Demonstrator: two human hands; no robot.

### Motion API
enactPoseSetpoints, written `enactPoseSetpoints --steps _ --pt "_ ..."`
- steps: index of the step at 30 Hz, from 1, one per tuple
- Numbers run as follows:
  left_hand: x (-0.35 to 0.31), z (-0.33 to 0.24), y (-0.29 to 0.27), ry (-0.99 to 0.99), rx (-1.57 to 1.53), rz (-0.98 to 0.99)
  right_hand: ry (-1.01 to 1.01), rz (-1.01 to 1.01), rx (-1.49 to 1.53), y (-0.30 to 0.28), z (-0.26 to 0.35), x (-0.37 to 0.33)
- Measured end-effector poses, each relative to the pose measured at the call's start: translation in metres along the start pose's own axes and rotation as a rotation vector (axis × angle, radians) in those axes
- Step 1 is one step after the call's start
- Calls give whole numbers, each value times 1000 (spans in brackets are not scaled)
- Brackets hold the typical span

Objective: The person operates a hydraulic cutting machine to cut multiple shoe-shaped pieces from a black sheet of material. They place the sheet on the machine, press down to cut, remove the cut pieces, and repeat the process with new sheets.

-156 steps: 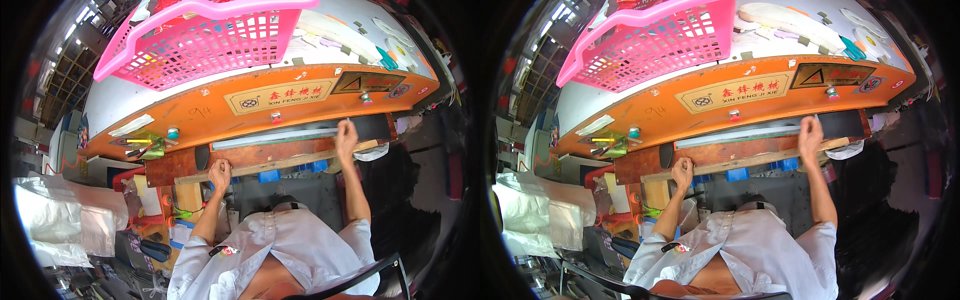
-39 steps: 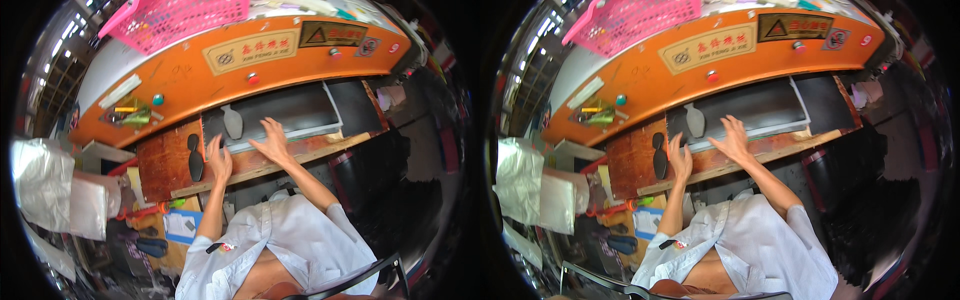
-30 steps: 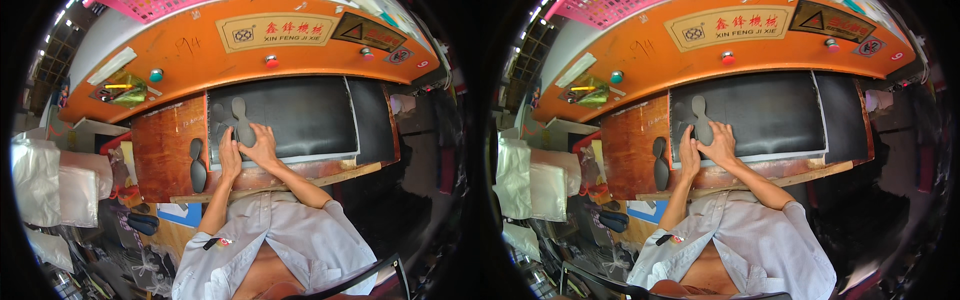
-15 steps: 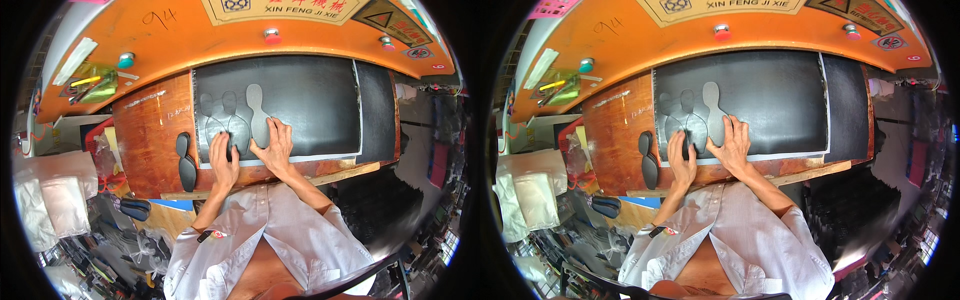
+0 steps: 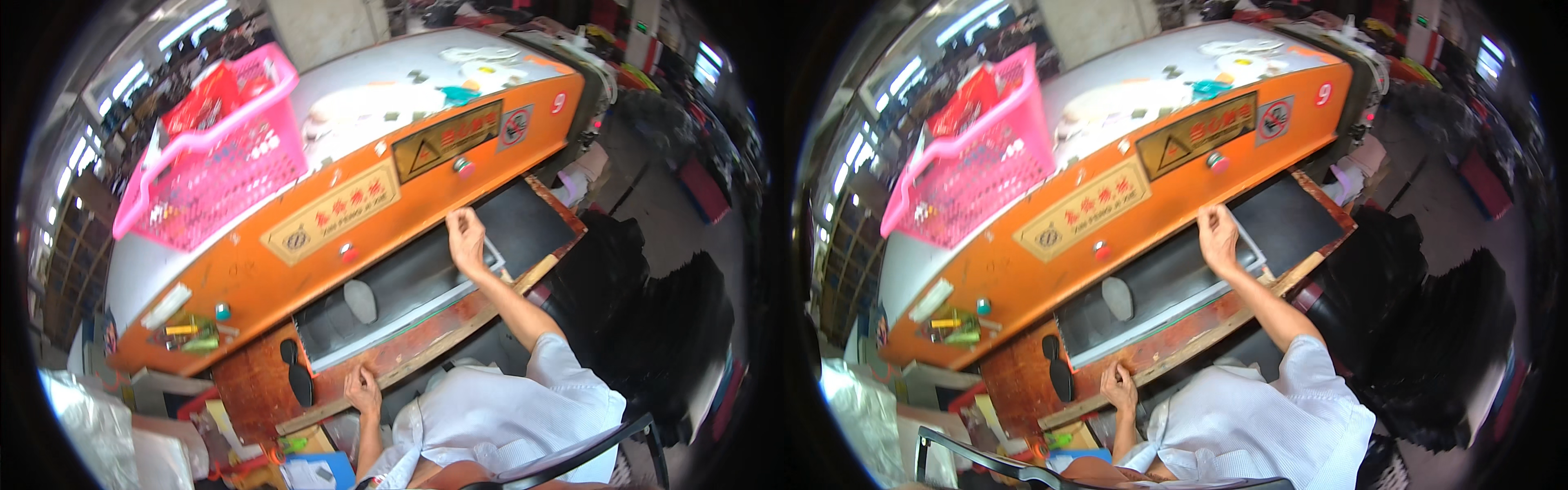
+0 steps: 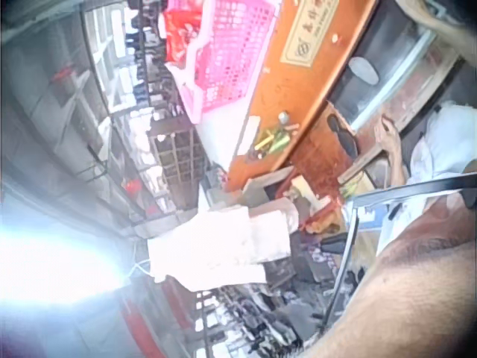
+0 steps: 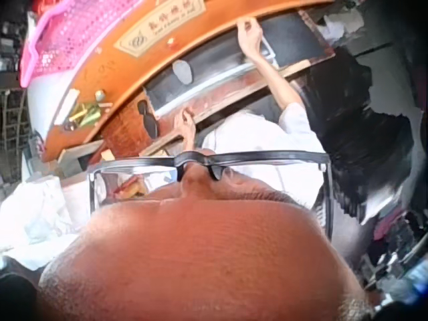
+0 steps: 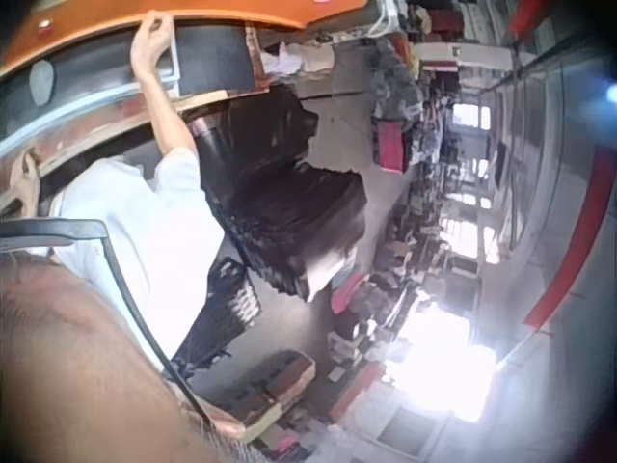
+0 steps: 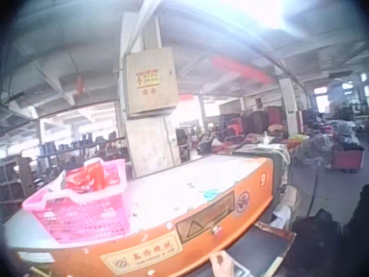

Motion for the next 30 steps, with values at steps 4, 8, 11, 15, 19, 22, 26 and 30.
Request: enactPoseSetpoints --steps 4,8,11,15,19,22,26,30 --pt "26 -7 12 36 6 -62 -317 16 -258 -11 24 86" --pt "82 -4 31 -89 45 -28 -370 130 -170 -23 4 79" --pt "110 -1 33 -31 -71 -63 -235 321 -306 -29 -29 24" --pt "125 -4 31 -45 67 -122 -103 630 -479 -17 -61 -65" --pt "126 -9 27 -13 61 -85 -312 598 -398 -5 -71 -112" --pt "129 -11 26 38 35 -66 -342 571 -413 0 -79 -116" --pt "138 -4 31 99 -6 -32 -225 632 -448 14 -90 -103" --pt "132 11 39 -17 -33 75 -163 644 -526 11 -92 -106"
Point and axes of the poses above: each hand's wrist, its own x-axis towards the middle knuckle, its own y-axis out of the palm, z = x × y, the point moved 2 cm from there along x, towards the middle knuckle, and after that the axes turned 3 degrees about x, right-handed, at the moved point
